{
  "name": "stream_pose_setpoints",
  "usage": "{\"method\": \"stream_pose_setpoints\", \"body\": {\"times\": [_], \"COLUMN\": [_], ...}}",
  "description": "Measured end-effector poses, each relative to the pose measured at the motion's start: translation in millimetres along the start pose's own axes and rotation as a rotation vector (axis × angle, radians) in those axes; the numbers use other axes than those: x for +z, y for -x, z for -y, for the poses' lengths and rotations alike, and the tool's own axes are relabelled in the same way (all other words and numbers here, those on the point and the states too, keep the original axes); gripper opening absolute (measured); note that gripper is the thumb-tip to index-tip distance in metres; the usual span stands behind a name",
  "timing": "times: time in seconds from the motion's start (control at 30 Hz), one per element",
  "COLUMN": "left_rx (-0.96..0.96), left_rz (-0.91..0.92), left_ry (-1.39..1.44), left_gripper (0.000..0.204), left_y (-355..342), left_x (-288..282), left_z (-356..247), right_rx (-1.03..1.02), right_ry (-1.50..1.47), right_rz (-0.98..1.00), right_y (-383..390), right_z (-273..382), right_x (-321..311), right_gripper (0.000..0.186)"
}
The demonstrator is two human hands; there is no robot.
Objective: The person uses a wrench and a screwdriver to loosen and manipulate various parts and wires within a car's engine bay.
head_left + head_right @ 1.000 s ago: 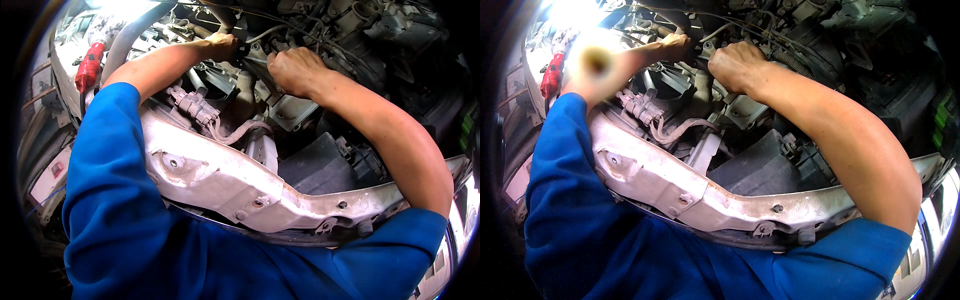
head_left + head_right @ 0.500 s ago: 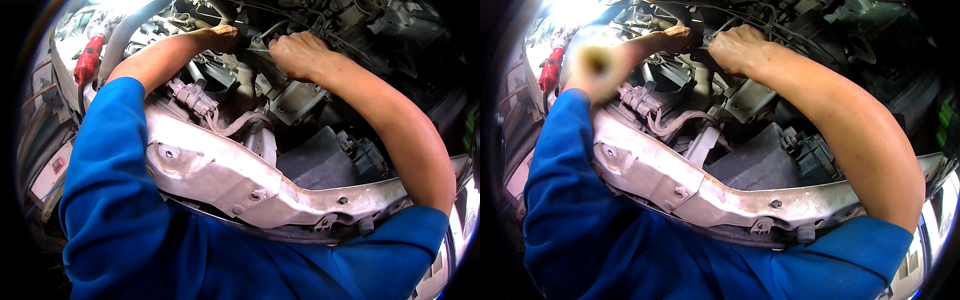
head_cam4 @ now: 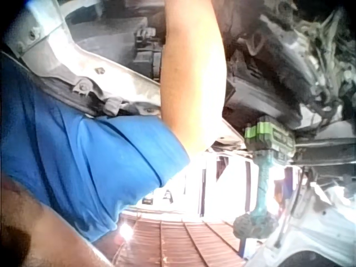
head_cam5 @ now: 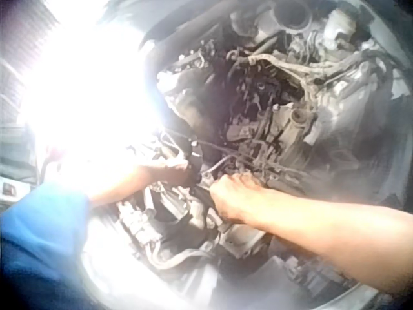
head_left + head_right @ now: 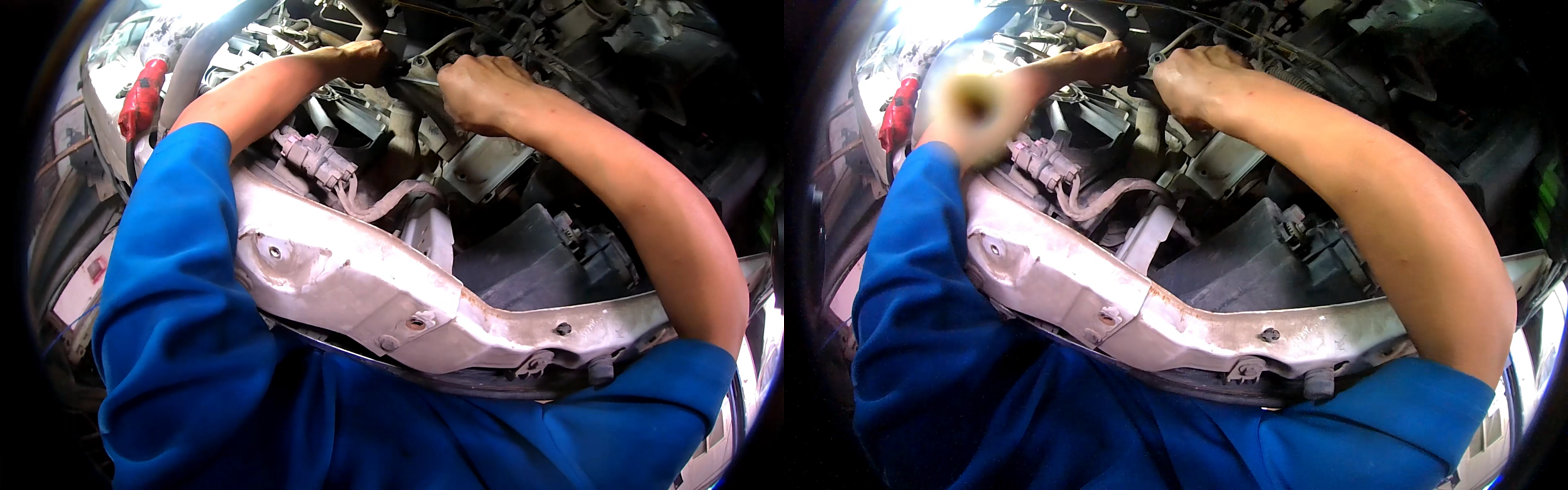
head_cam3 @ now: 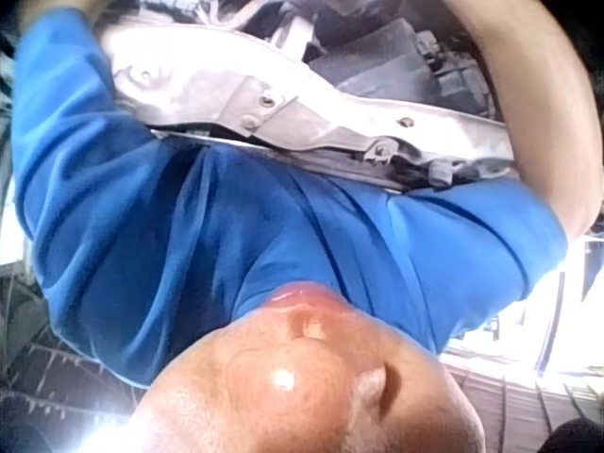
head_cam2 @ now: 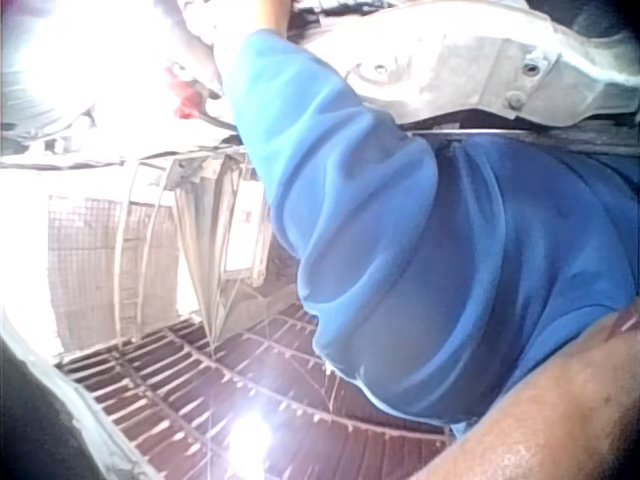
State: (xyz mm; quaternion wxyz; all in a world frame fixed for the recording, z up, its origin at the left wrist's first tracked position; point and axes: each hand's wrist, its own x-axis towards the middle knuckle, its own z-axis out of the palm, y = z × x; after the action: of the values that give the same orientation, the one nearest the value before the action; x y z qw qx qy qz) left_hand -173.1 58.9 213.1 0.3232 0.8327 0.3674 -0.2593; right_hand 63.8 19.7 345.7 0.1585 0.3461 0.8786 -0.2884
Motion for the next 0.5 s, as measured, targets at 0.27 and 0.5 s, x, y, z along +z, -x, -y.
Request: {"method": "stream_pose_setpoints", "body": {"times": [0.27, 0.5], "left_rx": [-0.066, -0.093], "left_rz": [0.082, 0.091], "left_ry": [-0.107, -0.111], "left_gripper": [0.026, 0.027], "left_y": [6.9, 13.6], "left_x": [-5.7, -15.7], "left_z": [-3.6, -13.0], "right_rx": [-0.183, 0.023], "right_ry": [0.201, -0.008], "right_rz": [-0.045, 0.066], "right_y": [-3.7, -2.4], "right_z": [5.3, 13.2], "right_x": [2.8, -15.8], "right_gripper": [0.016, 0.021]}}
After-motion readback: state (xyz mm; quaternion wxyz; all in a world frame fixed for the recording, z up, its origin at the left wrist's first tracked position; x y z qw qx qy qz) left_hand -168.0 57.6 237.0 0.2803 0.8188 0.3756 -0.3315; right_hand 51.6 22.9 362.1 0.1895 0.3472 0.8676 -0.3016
